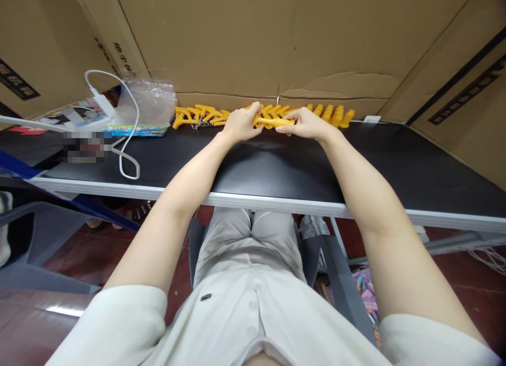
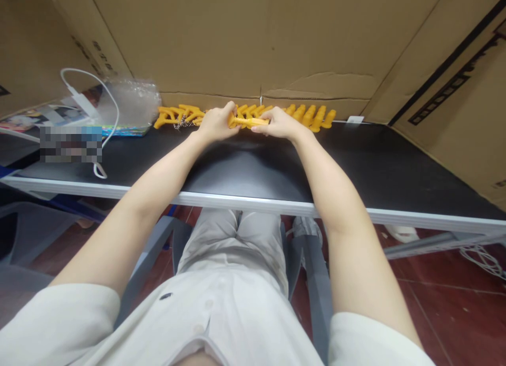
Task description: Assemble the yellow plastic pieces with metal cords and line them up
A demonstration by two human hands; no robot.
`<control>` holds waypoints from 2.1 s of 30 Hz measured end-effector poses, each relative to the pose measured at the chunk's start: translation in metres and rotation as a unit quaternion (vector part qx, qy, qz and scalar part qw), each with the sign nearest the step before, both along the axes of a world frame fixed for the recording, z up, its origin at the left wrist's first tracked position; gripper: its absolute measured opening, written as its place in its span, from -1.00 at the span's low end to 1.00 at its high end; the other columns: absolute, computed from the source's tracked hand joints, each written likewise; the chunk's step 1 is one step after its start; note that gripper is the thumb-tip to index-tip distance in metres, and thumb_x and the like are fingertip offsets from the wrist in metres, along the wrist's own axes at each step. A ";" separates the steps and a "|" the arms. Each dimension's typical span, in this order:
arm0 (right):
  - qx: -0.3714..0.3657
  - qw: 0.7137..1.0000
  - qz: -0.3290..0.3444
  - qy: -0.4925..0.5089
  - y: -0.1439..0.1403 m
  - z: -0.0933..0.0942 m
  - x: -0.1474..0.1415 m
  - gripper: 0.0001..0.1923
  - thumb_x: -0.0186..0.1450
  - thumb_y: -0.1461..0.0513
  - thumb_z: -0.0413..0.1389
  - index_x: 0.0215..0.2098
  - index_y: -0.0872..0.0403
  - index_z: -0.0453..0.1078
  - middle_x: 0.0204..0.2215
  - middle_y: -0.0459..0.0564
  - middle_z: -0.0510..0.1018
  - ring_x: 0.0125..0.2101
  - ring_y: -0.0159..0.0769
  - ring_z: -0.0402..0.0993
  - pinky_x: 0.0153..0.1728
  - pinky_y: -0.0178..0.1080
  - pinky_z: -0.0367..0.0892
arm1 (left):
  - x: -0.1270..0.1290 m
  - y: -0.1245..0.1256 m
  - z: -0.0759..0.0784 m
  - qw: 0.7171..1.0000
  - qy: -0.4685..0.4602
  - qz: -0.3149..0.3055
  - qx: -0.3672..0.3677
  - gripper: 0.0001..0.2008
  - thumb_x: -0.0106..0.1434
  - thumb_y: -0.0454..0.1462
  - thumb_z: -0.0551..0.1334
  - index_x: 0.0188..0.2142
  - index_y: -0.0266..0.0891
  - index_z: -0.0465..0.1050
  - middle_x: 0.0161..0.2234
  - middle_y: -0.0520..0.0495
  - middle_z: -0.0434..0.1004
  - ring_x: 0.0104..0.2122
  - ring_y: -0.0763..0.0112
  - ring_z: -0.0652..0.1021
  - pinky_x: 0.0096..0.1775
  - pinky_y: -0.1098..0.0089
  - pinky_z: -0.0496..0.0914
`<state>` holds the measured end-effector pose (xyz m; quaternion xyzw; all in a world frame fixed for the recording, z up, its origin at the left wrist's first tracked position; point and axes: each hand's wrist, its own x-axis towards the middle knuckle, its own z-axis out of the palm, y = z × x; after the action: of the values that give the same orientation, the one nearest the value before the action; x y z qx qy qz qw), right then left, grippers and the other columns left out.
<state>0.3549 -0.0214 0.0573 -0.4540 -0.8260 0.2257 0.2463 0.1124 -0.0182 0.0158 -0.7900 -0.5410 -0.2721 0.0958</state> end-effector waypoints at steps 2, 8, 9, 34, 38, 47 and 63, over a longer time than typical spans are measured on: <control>-0.016 1.000 0.003 0.020 -0.001 0.001 0.001 -0.53 0.15 -0.10 0.52 -0.45 0.04 0.48 -0.59 -0.06 0.46 -0.44 -0.24 0.41 -0.32 -0.16 0.37 | 0.000 0.003 -0.002 1.000 -0.008 -0.011 0.012 -0.51 0.23 -0.19 0.34 0.17 -0.11 0.49 -0.16 -0.17 0.71 -0.02 -0.13 0.67 -0.01 0.13 0.48; -0.032 0.998 -0.007 0.061 -0.002 -0.001 0.000 -0.57 0.14 -0.06 0.51 -0.45 0.05 0.50 -0.63 -0.05 0.45 -0.38 -0.15 0.49 -0.16 -0.06 0.48 | -0.001 0.002 -0.003 0.999 -0.019 -0.031 0.028 -0.51 0.22 -0.20 0.35 0.16 -0.06 0.48 -0.18 -0.13 0.73 -0.04 -0.09 0.67 -0.04 0.16 0.47; -0.035 0.997 -0.009 0.072 -0.001 -0.002 0.000 -0.57 0.14 -0.06 0.51 -0.45 0.05 0.50 -0.63 -0.04 0.46 -0.36 -0.13 0.50 -0.13 -0.03 0.49 | -0.001 0.001 -0.002 0.999 -0.018 -0.029 0.026 -0.51 0.23 -0.20 0.34 0.16 -0.08 0.48 -0.17 -0.14 0.73 -0.03 -0.09 0.67 -0.04 0.16 0.47; -0.173 0.951 -0.027 0.253 -0.001 -0.012 -0.015 -0.58 0.37 0.00 0.36 -0.47 0.06 0.38 -0.61 -0.06 0.40 -0.56 -0.33 0.33 -0.40 -0.23 0.36 | -0.001 -0.003 -0.003 0.997 -0.064 -0.042 0.023 -0.56 0.20 -0.25 0.29 0.09 -0.02 0.55 -0.33 -0.06 0.65 -0.21 0.03 0.64 -0.18 0.23 0.43; -0.166 0.949 -0.039 0.265 0.000 -0.014 -0.017 -0.63 0.37 0.05 0.34 -0.45 0.05 0.40 -0.60 -0.06 0.42 -0.57 -0.35 0.30 -0.43 -0.24 0.33 | 0.000 -0.004 -0.001 0.997 -0.067 -0.028 0.008 -0.55 0.21 -0.25 0.28 0.11 -0.05 0.54 -0.33 -0.07 0.63 -0.18 0.02 0.65 -0.14 0.22 0.44; -0.164 0.946 -0.064 0.273 -0.001 -0.009 -0.020 -0.60 0.32 0.00 0.39 -0.44 0.01 0.34 -0.63 -0.08 0.39 -0.59 -0.33 0.28 -0.47 -0.22 0.35 | -0.001 0.000 -0.005 0.997 -0.059 -0.029 0.026 -0.54 0.22 -0.23 0.28 0.13 -0.05 0.54 -0.34 -0.09 0.61 -0.17 -0.02 0.64 -0.12 0.19 0.46; -0.236 0.933 -0.060 0.265 0.015 -0.012 -0.002 -0.65 0.32 -0.05 0.28 -0.36 -0.01 0.33 -0.59 -0.07 0.35 -0.52 -0.23 0.35 -0.14 0.00 0.52 | -0.002 -0.007 -0.005 0.996 -0.048 -0.070 -0.017 -0.40 0.33 -0.15 0.31 0.34 -0.12 0.42 0.00 -0.21 0.73 -0.01 -0.01 0.70 0.01 0.20 0.51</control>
<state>0.3524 -0.0069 0.0455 -0.4712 -0.6248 0.5113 0.3551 0.1105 -0.0255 0.0107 -0.8133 -0.4932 -0.3066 0.0367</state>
